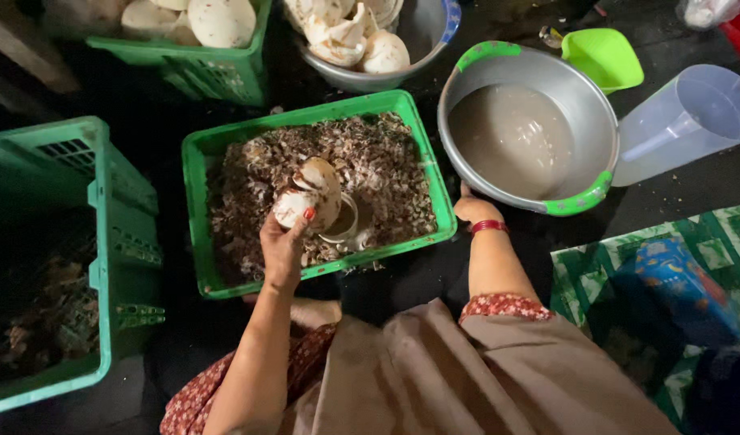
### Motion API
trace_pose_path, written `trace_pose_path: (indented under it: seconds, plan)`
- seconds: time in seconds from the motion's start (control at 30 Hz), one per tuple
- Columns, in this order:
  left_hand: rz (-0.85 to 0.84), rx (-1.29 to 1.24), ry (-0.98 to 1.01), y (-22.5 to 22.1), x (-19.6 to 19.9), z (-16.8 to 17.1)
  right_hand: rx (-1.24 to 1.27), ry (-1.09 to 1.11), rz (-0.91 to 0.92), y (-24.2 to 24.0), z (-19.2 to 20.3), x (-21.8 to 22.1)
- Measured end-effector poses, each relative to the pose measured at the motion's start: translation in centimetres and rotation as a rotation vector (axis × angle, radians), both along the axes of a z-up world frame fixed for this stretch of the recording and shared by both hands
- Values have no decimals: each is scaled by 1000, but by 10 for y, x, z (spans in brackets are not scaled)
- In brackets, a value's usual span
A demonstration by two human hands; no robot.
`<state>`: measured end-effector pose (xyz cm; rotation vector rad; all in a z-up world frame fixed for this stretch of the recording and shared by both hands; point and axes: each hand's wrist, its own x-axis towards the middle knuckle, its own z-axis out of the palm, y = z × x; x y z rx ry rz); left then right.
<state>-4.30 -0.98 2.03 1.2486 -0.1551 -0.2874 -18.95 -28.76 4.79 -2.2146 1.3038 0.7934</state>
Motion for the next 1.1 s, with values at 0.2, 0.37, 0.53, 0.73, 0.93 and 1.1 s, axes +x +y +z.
trace_pose_path:
  seconds: [0.2,0.37,0.53,0.73,0.93,1.1]
  plan:
    - [-83,-11,68,2,27,-52,-4,-142,60,-30,-55,-7]
    - [-34,76,-14,12,-2,21,-115,-76,-18,-77,-129,3]
    - [-163,13,-79,12,11,0,-180,-145,-169,-61,-111,5]
    - [-194,186,-286,11,20,-29,-219,-168,-19,-7,-29,-14]
    - [-227,620,-251,5,10,9,-14,-782,-142,43,40,-50]
    - [-286,792,-199,-12,2,12,333,-1466,-43,110,86,-2]
